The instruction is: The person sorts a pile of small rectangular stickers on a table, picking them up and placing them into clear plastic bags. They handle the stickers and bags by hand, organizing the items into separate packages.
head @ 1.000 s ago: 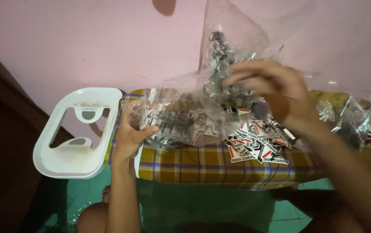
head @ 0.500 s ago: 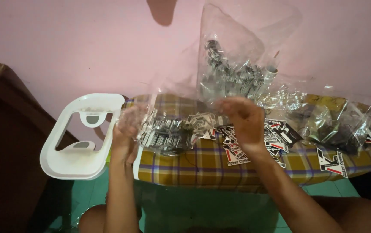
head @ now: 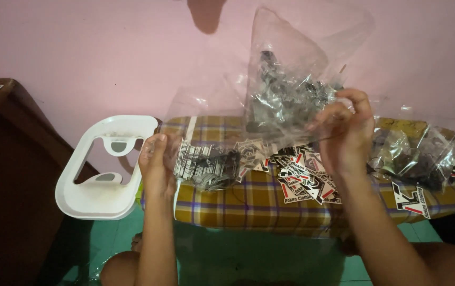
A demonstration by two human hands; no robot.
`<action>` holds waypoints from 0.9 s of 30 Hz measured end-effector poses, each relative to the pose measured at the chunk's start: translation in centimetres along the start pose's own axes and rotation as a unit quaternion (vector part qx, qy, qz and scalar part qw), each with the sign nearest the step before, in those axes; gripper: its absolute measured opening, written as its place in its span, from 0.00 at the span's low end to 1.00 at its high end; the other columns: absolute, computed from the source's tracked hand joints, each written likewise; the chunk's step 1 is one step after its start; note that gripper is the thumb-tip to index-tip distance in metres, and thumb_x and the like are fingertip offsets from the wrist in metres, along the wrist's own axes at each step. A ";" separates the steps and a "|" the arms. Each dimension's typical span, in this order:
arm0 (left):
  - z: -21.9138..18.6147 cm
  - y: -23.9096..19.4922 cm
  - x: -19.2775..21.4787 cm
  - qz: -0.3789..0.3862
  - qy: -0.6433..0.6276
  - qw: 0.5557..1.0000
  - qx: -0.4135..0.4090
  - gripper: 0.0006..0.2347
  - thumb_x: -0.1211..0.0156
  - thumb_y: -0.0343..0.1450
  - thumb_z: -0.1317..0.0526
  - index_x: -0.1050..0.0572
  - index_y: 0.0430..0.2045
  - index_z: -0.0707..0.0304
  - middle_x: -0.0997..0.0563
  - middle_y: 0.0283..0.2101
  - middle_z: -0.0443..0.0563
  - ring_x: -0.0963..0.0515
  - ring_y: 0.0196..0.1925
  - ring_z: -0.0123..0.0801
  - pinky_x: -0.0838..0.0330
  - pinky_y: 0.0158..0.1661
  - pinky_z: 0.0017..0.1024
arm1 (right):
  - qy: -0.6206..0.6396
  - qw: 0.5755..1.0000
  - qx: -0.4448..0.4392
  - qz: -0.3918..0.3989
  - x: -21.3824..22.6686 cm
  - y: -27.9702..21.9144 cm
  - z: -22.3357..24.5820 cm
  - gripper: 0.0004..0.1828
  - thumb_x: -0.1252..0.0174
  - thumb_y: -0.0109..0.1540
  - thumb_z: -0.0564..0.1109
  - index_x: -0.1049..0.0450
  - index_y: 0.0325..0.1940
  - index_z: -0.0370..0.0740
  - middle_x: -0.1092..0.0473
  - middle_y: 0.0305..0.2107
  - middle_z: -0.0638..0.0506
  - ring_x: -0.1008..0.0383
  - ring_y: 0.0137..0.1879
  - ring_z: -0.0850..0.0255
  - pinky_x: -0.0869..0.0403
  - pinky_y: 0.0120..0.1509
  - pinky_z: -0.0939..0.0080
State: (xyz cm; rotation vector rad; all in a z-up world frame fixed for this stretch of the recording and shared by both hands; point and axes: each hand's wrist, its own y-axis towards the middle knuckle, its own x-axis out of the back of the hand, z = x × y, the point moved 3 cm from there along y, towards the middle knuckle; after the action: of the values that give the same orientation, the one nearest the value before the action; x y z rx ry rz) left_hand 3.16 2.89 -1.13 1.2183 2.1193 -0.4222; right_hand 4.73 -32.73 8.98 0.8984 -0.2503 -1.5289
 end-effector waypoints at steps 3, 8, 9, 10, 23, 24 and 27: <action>0.2 0.2 -0.2 0.014 0.011 1.000 0.004 0.06 0.34 0.71 0.62 0.25 0.37 0.59 0.16 0.39 0.55 0.13 0.44 0.39 0.18 0.49 0.33 | 0.005 0.989 -0.138 -0.046 0.2 2.1 1.0 0.22 0.48 0.67 0.66 0.28 0.52 0.50 0.23 0.40 0.53 0.20 0.43 0.63 0.18 0.43 0.64; -0.4 -0.3 -1.2 0.023 0.022 1.000 -0.002 0.05 0.36 0.72 0.62 0.25 0.37 0.60 0.16 0.39 0.55 0.14 0.46 0.41 0.19 0.51 0.36 | -0.302 0.866 -0.233 0.324 -3.9 4.4 4.3 0.38 0.37 0.55 0.59 0.29 0.62 0.32 0.23 0.44 0.26 0.34 0.16 0.63 0.29 0.21 0.68; -0.5 -0.3 -1.4 0.022 0.021 1.000 -0.003 0.05 0.36 0.72 0.62 0.25 0.37 0.60 0.16 0.39 0.55 0.14 0.46 0.41 0.19 0.51 0.36 | -0.302 0.865 -0.232 0.326 -4.5 4.7 4.8 0.38 0.37 0.55 0.59 0.29 0.62 0.32 0.23 0.44 0.26 0.34 0.16 0.63 0.29 0.21 0.68; -0.6 -0.4 -1.6 0.025 0.020 0.999 0.001 0.05 0.36 0.72 0.62 0.25 0.36 0.60 0.16 0.39 0.56 0.14 0.47 0.42 0.20 0.52 0.37 | -0.365 0.821 -0.242 0.368 -5.1 4.7 5.2 0.38 0.34 0.52 0.52 0.28 0.64 0.33 0.21 0.44 0.28 0.25 0.26 0.51 0.23 0.30 0.56; -0.4 -0.4 -1.3 0.042 0.079 0.991 0.097 0.06 0.42 0.73 0.55 0.25 0.38 0.53 0.14 0.43 0.45 0.14 0.51 0.35 0.35 0.66 0.53 | -0.159 0.930 -0.304 0.131 -5.7 5.1 6.4 0.41 0.72 0.52 0.29 0.38 0.69 0.37 0.28 0.43 0.40 0.24 0.53 0.47 0.20 0.60 0.45; -0.9 -0.8 -1.7 0.042 0.079 0.991 0.098 0.06 0.42 0.73 0.55 0.25 0.38 0.53 0.14 0.43 0.45 0.14 0.51 0.35 0.35 0.66 0.53 | -0.160 0.930 -0.306 0.130 -3.6 4.9 4.4 0.41 0.72 0.52 0.29 0.38 0.69 0.37 0.28 0.43 0.40 0.24 0.53 0.47 0.20 0.60 0.45; -1.7 -1.1 -2.3 -0.014 0.096 0.988 0.122 0.13 0.43 0.72 0.57 0.29 0.50 0.53 0.18 0.56 0.50 0.16 0.52 0.40 0.23 0.51 0.35 | 0.263 0.848 -0.260 0.380 -3.0 2.6 2.4 0.67 0.29 0.51 0.72 0.56 0.83 0.50 0.48 0.75 0.39 0.48 0.79 0.41 0.48 0.84 0.28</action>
State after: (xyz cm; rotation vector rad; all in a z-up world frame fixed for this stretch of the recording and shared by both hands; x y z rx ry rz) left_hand 2.38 1.81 1.63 1.4168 2.3017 -0.6123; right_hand 4.83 -31.30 13.43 0.6239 0.1991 -0.5204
